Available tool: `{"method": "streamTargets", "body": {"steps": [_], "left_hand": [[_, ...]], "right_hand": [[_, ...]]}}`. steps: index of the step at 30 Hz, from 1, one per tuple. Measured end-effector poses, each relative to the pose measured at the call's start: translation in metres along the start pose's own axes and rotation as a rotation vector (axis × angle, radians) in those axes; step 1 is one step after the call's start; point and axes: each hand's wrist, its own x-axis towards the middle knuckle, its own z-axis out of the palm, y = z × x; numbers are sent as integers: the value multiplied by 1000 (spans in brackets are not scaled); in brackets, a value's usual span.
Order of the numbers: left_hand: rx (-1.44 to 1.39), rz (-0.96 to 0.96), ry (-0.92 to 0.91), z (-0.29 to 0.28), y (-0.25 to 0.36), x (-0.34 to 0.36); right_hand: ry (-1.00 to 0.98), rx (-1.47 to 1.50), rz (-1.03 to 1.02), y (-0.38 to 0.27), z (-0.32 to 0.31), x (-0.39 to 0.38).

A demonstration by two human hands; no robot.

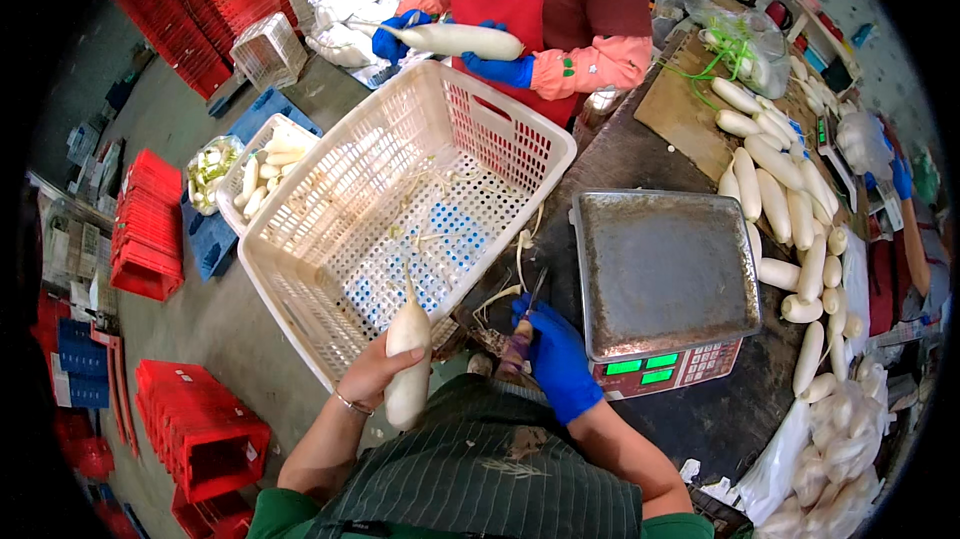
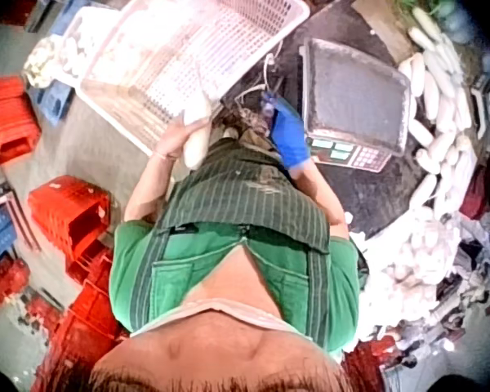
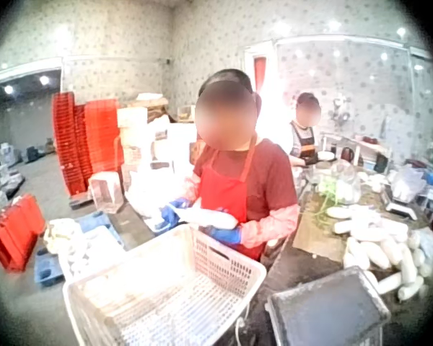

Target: The person peels white radishes using a handheld peeler, removing the outer skin and placing the finished vegetables into a white plastic basket. The person works at a table in a processing area, handling the radishes one by one while wearing blue gloves.

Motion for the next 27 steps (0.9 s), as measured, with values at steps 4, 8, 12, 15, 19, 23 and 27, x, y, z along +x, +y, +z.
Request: {"method": "streamTargets", "body": {"steps": [4, 8, 12, 15, 19, 23, 27], "left_hand": [[125, -7, 30, 0, 4, 1], [241, 63, 75, 4, 8, 2], [241, 142, 75, 12, 9, -1], [541, 324, 130, 11, -3, -3], [615, 440, 225, 27, 8, -18], [591, 514, 232, 27, 5, -26], [690, 524, 297, 30, 6, -35]], "right_hand": [[-348, -214, 401, -35, 6, -52], [-392, -848, -73, -37, 61, -88], [-546, -1539, -542, -33, 62, -75], [-336, -1805, -763, -24, 71, -51], [-309, -1772, -1025, -11, 71, -29], [-332, -1699, -1167, 1, 72, -23], [-401, -1670, -991, 3, 80, -26]]}}
